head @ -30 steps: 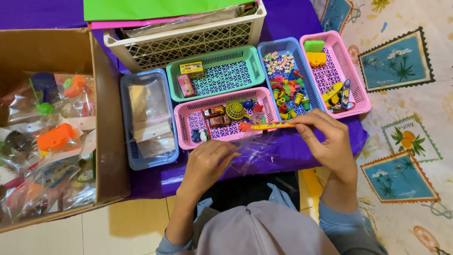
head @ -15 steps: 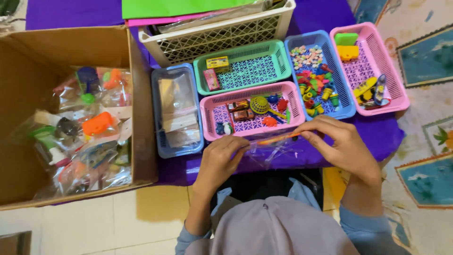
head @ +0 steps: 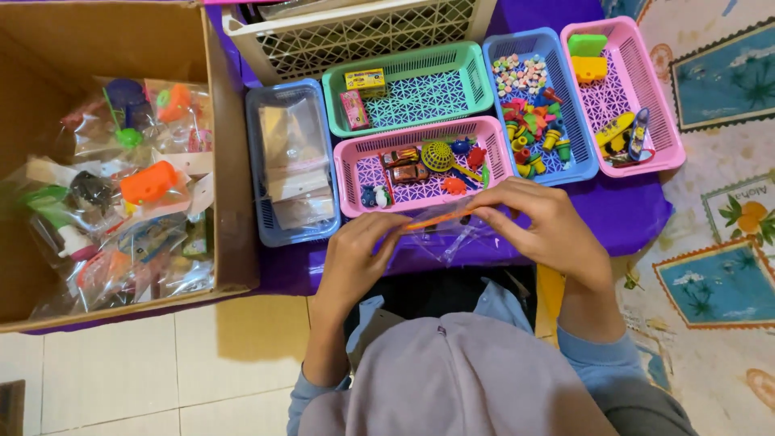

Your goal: The person sorts various toys from plastic bags and baskets into a transparent plastic pouch.

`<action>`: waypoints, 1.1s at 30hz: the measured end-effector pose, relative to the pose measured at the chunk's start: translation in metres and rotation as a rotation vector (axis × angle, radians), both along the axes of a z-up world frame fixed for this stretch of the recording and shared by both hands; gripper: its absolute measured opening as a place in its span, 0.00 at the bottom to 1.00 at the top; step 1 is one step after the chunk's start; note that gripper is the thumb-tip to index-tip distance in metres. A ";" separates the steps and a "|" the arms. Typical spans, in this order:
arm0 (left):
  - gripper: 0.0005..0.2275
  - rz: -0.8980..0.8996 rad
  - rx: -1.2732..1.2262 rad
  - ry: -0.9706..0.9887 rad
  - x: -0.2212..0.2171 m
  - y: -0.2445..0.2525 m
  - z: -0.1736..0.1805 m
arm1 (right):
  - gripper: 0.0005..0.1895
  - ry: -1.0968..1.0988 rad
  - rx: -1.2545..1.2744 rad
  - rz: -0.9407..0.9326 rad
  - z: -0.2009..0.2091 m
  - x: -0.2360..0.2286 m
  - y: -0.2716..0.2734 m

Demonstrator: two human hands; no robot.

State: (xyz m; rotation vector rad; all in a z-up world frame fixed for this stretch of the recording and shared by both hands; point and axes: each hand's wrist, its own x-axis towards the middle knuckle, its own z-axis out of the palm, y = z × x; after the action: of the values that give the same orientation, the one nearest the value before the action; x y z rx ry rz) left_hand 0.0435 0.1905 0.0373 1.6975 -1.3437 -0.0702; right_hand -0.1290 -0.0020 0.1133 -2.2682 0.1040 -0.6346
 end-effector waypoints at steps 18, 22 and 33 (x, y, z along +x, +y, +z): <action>0.11 -0.243 -0.003 0.386 -0.018 -0.008 -0.008 | 0.05 -0.078 -0.140 -0.042 -0.032 0.004 -0.002; 0.12 -0.245 0.012 0.396 -0.017 -0.006 -0.012 | 0.10 -0.042 -0.085 0.016 -0.041 -0.001 -0.010; 0.12 -0.225 -0.008 0.473 -0.013 -0.004 -0.026 | 0.32 0.024 0.044 0.251 -0.028 -0.007 -0.003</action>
State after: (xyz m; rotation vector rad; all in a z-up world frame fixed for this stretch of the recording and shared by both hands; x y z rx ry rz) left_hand 0.0308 0.1867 0.0112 1.4007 -1.1612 -0.5593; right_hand -0.1360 -0.0050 0.0851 -2.2005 -0.1519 -0.4679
